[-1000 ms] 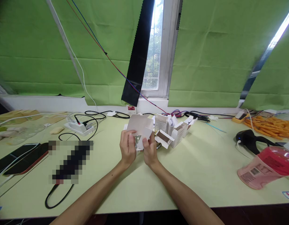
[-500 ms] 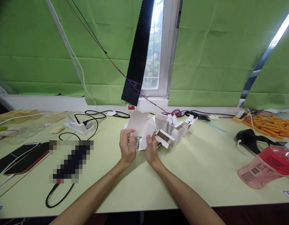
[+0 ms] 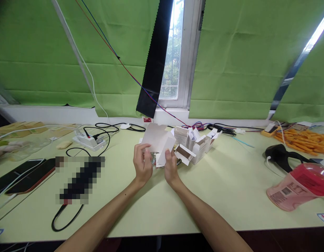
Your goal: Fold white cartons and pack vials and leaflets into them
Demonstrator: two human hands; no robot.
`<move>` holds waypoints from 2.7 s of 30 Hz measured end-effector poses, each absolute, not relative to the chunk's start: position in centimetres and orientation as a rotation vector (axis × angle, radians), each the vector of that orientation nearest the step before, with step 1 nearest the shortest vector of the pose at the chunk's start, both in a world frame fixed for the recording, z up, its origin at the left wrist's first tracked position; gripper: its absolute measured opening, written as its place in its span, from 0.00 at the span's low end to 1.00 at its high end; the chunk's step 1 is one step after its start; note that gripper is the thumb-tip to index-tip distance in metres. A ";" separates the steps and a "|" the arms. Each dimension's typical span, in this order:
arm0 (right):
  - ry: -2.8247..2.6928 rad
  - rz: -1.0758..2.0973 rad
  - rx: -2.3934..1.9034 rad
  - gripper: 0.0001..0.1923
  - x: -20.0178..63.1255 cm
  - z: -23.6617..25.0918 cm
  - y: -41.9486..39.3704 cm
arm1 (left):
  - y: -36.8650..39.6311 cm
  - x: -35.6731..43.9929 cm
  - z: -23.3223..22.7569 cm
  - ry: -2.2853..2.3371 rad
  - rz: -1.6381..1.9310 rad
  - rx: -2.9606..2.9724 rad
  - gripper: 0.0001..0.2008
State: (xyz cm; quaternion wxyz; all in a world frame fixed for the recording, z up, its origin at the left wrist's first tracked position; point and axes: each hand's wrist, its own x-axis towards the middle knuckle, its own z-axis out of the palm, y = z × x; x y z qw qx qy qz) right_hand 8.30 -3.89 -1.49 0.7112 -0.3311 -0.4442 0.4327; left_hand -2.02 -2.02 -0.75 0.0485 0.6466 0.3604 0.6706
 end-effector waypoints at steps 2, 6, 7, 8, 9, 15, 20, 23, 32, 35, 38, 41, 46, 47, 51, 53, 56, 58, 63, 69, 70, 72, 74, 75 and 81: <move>-0.961 1.037 -0.714 0.30 8.3 -1.5 -3.9 | -2.0 -2.0 -0.7 1.098 2.049 1.971 0.11; -0.934 1.073 -0.704 0.31 8.3 -1.5 -3.9 | -2.1 -2.0 -0.7 1.111 2.055 1.970 0.11; -0.928 1.072 -0.702 0.31 8.3 -1.5 -3.9 | -2.1 -2.0 -0.7 1.113 2.056 1.974 0.11; -0.921 1.072 -0.699 0.31 8.3 -1.5 -3.8 | -2.0 -1.9 -0.7 1.113 2.056 1.977 0.11; -0.916 1.073 -0.695 0.31 8.3 -1.6 -3.8 | -2.0 -1.9 -0.8 1.113 2.055 1.976 0.11; -0.926 1.062 -0.694 0.30 8.3 -1.9 -3.6 | -2.0 -1.8 -0.9 1.090 2.059 1.973 0.10; -0.920 1.032 -0.709 0.30 8.3 -2.0 -3.5 | -2.1 -1.7 -1.0 1.092 2.044 1.977 0.10; -0.925 1.002 -0.726 0.30 8.3 -1.9 -3.6 | -2.2 -1.7 -1.0 1.104 2.053 1.982 0.09; -0.919 0.965 -0.751 0.31 8.3 -1.9 -3.5 | -2.2 -1.5 -1.0 1.081 2.039 1.980 0.07; -0.913 0.978 -0.724 0.31 8.2 -1.7 -3.7 | -2.1 -1.6 -1.0 1.094 2.059 1.980 0.07; -0.916 0.975 -0.724 0.31 8.2 -1.6 -3.8 | -2.0 -1.6 -0.9 1.106 2.061 1.971 0.07; -0.921 0.969 -0.737 0.30 8.3 -1.5 -3.8 | -2.1 -1.6 -0.9 1.105 2.048 1.952 0.07; -0.916 0.966 -0.731 0.28 8.3 -1.5 -3.8 | -2.1 -1.6 -0.8 1.106 2.039 1.934 0.06; -0.915 0.964 -0.738 0.27 8.3 -1.5 -3.8 | -2.1 -1.6 -0.7 1.108 2.040 1.928 0.06; -0.917 0.958 -0.749 0.28 8.2 -1.4 -3.8 | -2.0 -1.6 -0.6 1.113 2.044 1.911 0.06; -0.913 0.959 -0.741 0.28 8.2 -1.4 -3.8 | -2.0 -1.6 -0.6 1.103 2.049 1.914 0.06; -0.903 0.951 -0.739 0.26 8.3 -1.5 -3.8 | -2.0 -1.6 -0.6 1.077 2.055 1.917 0.07; -0.902 0.947 -0.745 0.26 8.3 -1.5 -3.8 | -2.0 -1.5 -0.6 1.069 2.051 1.914 0.07; -0.892 0.935 -0.753 0.27 8.4 -1.7 -3.7 | -2.1 -1.5 -0.6 1.062 2.051 1.928 0.07; -0.883 0.919 -0.751 0.27 8.3 -1.6 -3.7 | -1.9 -1.6 -0.7 1.115 1.996 1.875 0.06; -0.885 0.917 -0.747 0.27 8.3 -1.5 -3.7 | -1.8 -1.6 -0.7 1.120 1.978 1.852 0.06; -0.893 0.905 -0.737 0.27 8.4 -1.5 -3.7 | -1.7 -1.7 -0.7 1.115 1.940 1.815 0.06; -0.911 0.890 -0.729 0.26 8.6 -1.4 -3.7 | -1.7 -1.7 -0.7 1.106 1.900 1.798 0.06; -0.920 0.881 -0.728 0.25 8.6 -1.4 -3.7 | -1.7 -1.6 -0.7 1.100 1.882 1.789 0.06; -0.946 0.833 -0.738 0.24 8.9 -1.7 -3.5 | -1.3 -1.5 -0.8 1.081 1.768 1.691 0.08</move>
